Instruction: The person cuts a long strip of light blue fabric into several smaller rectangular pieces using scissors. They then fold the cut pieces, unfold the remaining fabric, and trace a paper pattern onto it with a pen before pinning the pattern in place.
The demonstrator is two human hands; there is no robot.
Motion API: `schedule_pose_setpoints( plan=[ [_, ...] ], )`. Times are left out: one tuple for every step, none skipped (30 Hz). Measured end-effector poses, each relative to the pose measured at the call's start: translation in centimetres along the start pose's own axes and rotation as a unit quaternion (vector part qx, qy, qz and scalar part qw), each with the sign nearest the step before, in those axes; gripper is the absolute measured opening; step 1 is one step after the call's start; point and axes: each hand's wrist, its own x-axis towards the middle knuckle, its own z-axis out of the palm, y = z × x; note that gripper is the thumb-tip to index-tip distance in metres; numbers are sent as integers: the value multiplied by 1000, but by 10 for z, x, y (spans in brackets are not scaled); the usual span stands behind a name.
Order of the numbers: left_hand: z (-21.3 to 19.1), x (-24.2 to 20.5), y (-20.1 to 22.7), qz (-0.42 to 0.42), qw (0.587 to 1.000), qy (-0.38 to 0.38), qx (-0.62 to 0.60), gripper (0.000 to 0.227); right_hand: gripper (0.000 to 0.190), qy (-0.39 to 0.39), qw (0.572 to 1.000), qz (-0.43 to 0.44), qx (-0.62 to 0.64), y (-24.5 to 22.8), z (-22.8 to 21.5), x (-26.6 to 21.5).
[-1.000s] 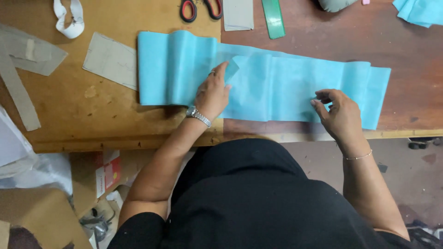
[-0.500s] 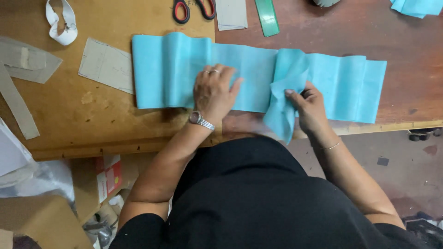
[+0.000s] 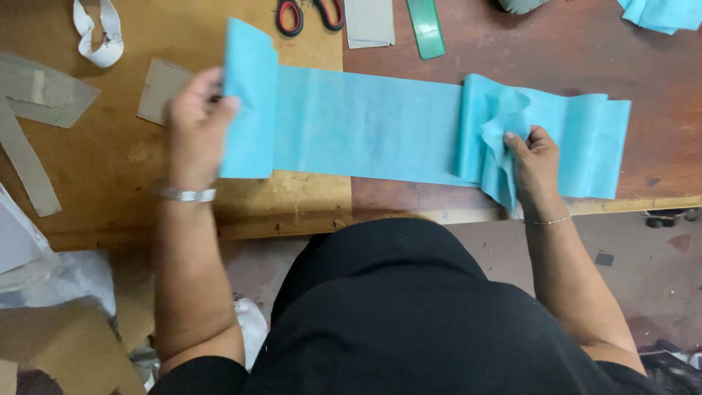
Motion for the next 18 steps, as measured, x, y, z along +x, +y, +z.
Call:
schedule_pose_setpoints(
  plan=[
    [-25,-5,6,-1,1000,0,2,38,14,-2,1000,1,1,11,-9,7],
    [-50,-10,12,-13,999,22,-44,35,13,22,1000,-9,-14,22,-18,14],
    [-76,-15,18,-24,995,44,-90,34,12,45,998,-19,-29,34,-27,21],
    [-91,-17,3,-24,995,45,-89,34,12,43,998,-19,-29,38,-36,26],
    [-106,-19,-13,6,997,54,-62,37,13,67,997,-22,-41,43,-45,30],
    [-121,-23,-28,35,997,62,-36,41,13,90,994,-26,-55,48,-55,34],
    [-123,-25,-34,34,997,64,-35,41,13,89,994,-26,-55,57,-66,44],
    [-124,-28,-40,31,996,66,-51,41,13,113,990,-38,-70,67,-78,53],
    [-125,-30,-45,28,995,68,-67,41,13,136,986,-51,-84,77,-90,63],
    [-119,-30,-51,26,995,69,-67,41,13,135,986,-51,-85,90,-104,76],
    [-114,-30,-57,-18,994,69,-81,45,15,151,981,-71,-96,104,-117,89],
    [-107,-30,-63,-62,991,68,-96,49,18,168,976,-91,-108,118,-132,102],
    [-89,-29,-60,-63,991,69,-96,49,18,167,976,-91,-108,142,-153,122],
    [-71,-28,-56,-62,995,69,24,50,20,195,958,-138,-161,166,-175,141],
    [-52,-27,-53,-61,985,68,145,52,24,220,934,-184,-214,190,-198,159],
    [-29,-32,-41,-61,985,67,144,52,24,220,934,-183,-215,196,-213,168],
    [-5,-38,-29,19,964,112,240,47,19,228,945,-153,-177,201,-228,177],
    [17,-41,-17,105,925,153,331,42,17,237,954,-123,-135,208,-241,186]
  ],
)
